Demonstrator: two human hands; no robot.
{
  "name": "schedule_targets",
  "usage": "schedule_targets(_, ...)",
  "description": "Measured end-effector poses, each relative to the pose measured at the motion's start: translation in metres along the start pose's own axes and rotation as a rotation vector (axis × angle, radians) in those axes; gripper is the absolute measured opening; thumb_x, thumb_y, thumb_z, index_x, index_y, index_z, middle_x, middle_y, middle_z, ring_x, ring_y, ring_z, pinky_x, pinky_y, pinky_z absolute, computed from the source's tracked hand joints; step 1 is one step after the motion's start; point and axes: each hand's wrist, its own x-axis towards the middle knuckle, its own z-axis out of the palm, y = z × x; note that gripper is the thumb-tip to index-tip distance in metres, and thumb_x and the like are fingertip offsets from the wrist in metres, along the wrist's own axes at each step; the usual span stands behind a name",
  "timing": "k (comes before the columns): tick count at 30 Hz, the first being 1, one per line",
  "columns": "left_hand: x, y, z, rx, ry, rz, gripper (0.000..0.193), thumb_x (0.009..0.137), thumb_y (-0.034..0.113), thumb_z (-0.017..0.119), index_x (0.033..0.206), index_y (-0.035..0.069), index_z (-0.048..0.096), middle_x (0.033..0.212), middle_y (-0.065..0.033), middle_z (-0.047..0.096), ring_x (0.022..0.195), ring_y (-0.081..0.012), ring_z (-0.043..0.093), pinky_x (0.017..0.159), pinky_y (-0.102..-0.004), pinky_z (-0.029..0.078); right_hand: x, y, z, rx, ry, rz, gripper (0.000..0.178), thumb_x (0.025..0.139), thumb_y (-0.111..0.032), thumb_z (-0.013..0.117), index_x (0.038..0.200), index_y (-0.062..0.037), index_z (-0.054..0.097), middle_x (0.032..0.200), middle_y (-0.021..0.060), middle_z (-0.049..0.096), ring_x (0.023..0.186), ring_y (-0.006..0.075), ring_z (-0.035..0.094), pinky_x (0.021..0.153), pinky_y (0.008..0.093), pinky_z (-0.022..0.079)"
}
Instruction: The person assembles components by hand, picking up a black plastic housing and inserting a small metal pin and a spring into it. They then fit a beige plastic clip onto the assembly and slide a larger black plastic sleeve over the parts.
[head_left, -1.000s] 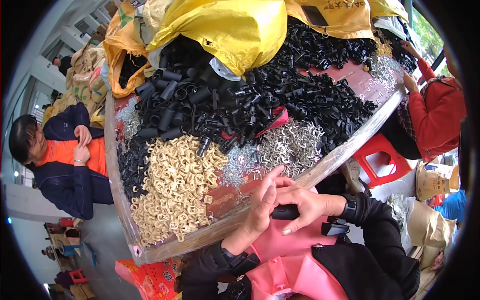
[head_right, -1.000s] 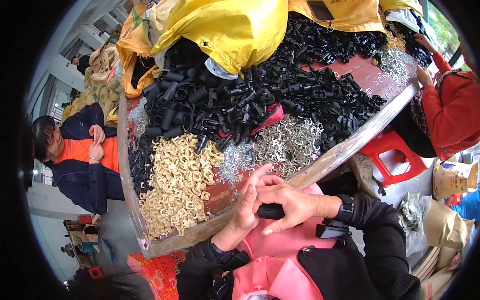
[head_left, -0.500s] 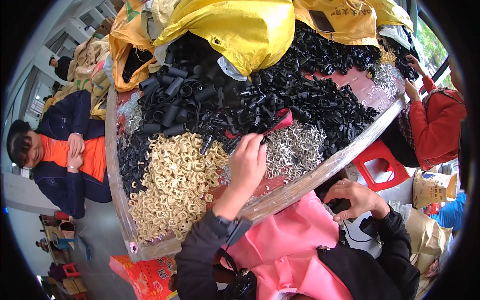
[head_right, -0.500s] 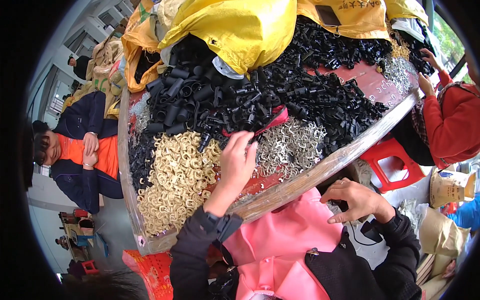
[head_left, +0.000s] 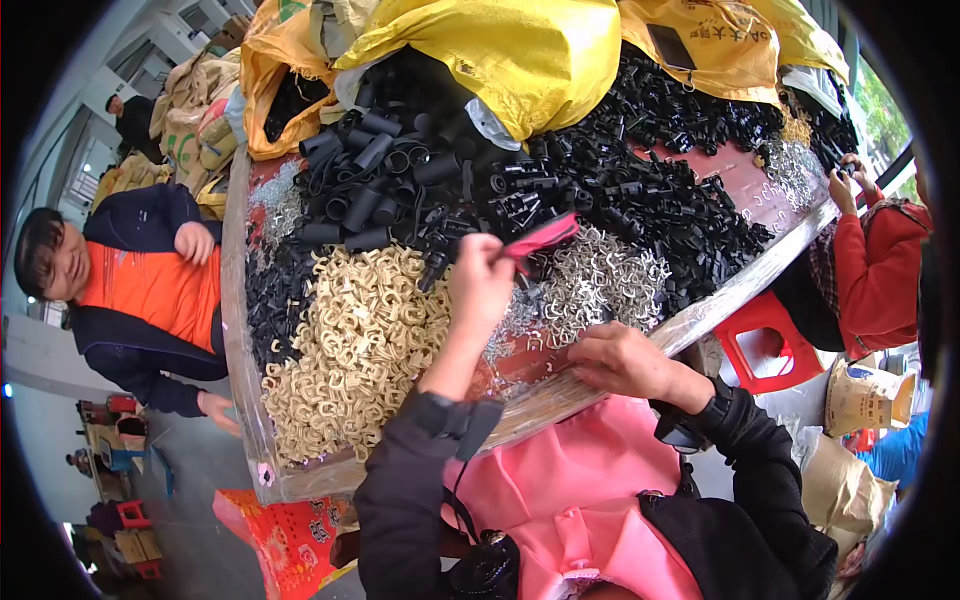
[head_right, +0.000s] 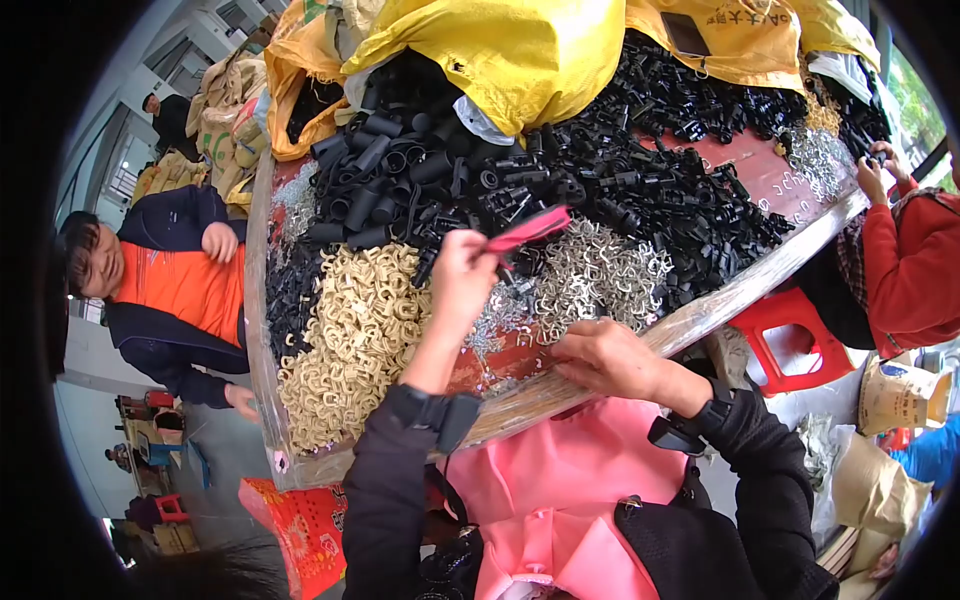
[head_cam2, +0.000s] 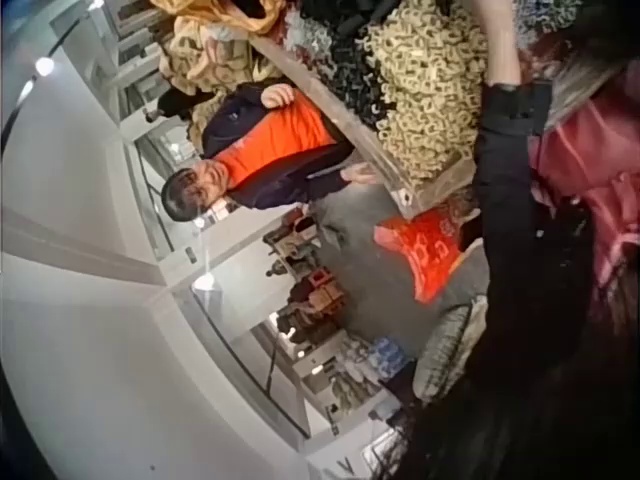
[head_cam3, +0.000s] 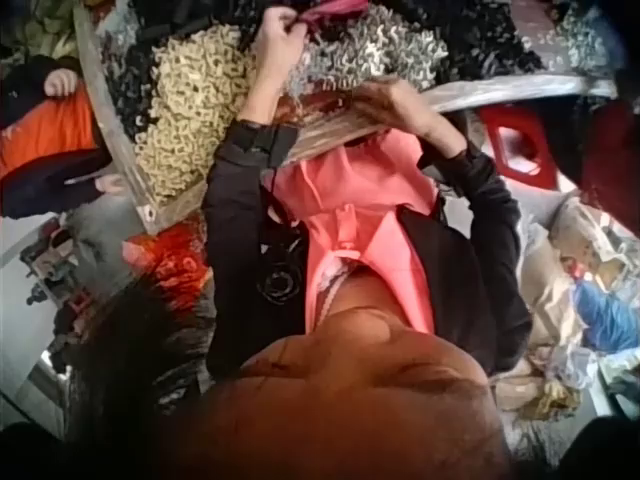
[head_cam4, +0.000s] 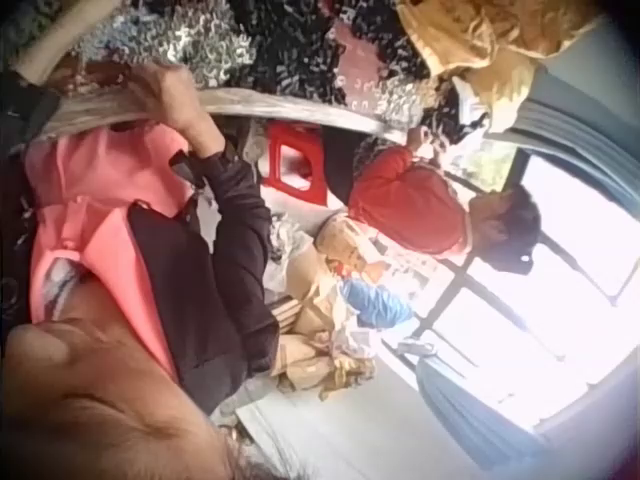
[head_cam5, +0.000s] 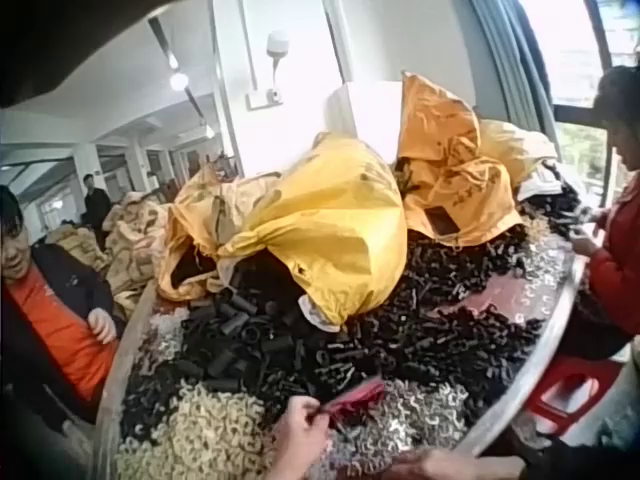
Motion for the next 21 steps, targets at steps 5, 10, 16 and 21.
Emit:
schedule_targets(5, -0.043, -0.007, -0.049, -1.054, -0.044, -0.755, 0.019, 0.078, -0.003, 0.045, 0.095, 0.004, 0.049, 0.086, -0.0089, 0.056, 0.063, -0.0148, 0.056, 0.055, -0.0219, 0.048, 0.029, 0.009, 0.015, -0.047, 0.056, -0.063, 0.013, 0.070, -0.014, 0.058, 0.079, -0.0041, 0.055, 0.072, 0.0107, 0.051, 0.066, 0.0281, 0.054, 0.058, 0.0361, 0.043)
schedule_targets(10, -0.074, 0.001, -0.065, -1.302, -0.016, -0.867, 0.018, 0.081, 0.003, 0.048, 0.099, 0.003, 0.049, 0.084, -0.0076, 0.055, 0.062, -0.0157, 0.056, 0.054, -0.0215, 0.048, 0.058, 0.015, 0.034, -0.395, 0.003, -0.150, 0.008, 0.071, -0.010, 0.054, 0.076, -0.0037, 0.052, 0.070, 0.0093, 0.048, 0.063, 0.0259, 0.052, 0.057, 0.0335, 0.042)
schedule_targets(16, -0.093, -0.013, -0.066, -1.928, -0.187, -0.988, 0.019, 0.080, 0.011, 0.055, 0.097, 0.003, 0.051, 0.081, -0.0061, 0.056, 0.063, -0.0141, 0.056, 0.053, -0.0214, 0.047, 0.067, 0.014, 0.045, -0.637, -0.026, -0.156, 0.009, 0.070, -0.008, 0.052, 0.069, -0.0038, 0.044, 0.071, 0.0092, 0.045, 0.061, 0.0250, 0.053, 0.054, 0.0309, 0.042)
schedule_targets(21, -0.105, -0.006, -0.056, -1.602, -0.191, -0.881, 0.018, 0.078, 0.009, 0.058, 0.094, 0.004, 0.052, 0.079, -0.0055, 0.057, 0.065, -0.0132, 0.056, 0.055, -0.0220, 0.046, 0.062, 0.013, 0.046, -0.557, 0.004, 0.000, 0.011, 0.074, -0.011, 0.053, 0.073, -0.0031, 0.046, 0.068, 0.0050, 0.047, 0.052, 0.0171, 0.050, 0.049, 0.0262, 0.041)
